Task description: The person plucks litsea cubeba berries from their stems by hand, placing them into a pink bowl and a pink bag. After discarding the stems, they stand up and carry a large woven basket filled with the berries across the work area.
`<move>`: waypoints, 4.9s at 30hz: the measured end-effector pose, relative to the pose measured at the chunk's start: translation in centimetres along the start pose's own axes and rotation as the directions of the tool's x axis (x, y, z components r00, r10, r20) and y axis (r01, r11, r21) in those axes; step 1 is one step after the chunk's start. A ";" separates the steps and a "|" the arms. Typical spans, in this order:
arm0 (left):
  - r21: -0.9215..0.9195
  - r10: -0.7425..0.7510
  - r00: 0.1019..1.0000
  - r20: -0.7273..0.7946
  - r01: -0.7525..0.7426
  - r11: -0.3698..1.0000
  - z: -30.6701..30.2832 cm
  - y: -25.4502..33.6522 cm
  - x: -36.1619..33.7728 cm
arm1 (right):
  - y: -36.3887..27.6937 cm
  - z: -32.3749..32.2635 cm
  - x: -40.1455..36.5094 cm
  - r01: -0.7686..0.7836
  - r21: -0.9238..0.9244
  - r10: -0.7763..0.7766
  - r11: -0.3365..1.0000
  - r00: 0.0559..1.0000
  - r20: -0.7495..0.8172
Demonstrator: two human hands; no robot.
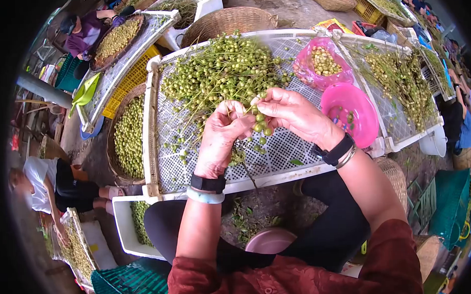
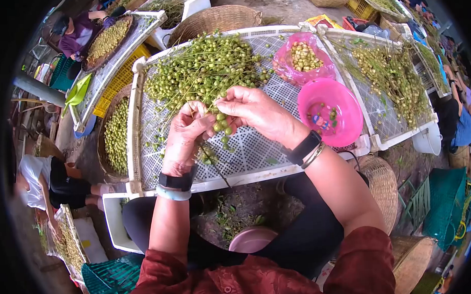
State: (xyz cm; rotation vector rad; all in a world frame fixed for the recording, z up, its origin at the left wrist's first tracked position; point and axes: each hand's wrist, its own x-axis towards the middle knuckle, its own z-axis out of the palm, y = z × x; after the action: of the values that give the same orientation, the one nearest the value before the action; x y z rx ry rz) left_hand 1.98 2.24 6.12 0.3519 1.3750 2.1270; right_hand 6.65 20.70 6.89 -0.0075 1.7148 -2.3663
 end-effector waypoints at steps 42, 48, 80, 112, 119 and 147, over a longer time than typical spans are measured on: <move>0.131 -0.093 0.989 -0.111 0.107 0.986 0.2 -2.3 1.1 | 1.2 -0.5 1.0 -0.124 0.212 0.149 0.969 0.983 -0.108; 0.157 -0.061 0.996 -0.070 0.071 0.985 -0.1 -2.7 1.2 | 2.3 -0.2 1.8 0.043 -0.374 -0.117 0.926 0.977 -0.178; -0.056 -0.141 0.970 -0.200 0.133 0.990 -0.2 -3.7 1.4 | 3.8 0.1 1.6 -0.063 0.071 0.075 0.995 0.981 -0.180; -0.239 -0.148 0.976 -0.159 0.107 0.965 -2.1 -3.4 2.2 | 4.2 1.7 2.2 0.115 -0.400 -0.158 0.909 0.984 -0.078; -0.036 -0.181 0.983 0.013 0.181 0.983 -2.2 -2.9 1.8 | 3.5 0.0 2.7 0.089 -0.296 -0.145 0.951 0.974 -0.172; 0.448 -0.010 1.000 0.008 0.006 0.894 -0.7 -2.9 1.2 | 2.1 -0.3 2.1 -0.126 -0.173 0.097 0.977 0.981 -0.168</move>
State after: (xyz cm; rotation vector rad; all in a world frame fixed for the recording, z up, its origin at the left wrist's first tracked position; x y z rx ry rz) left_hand 1.58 3.29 3.13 0.5330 1.8548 1.7777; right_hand 4.89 19.99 4.56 0.2472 1.9452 -2.1732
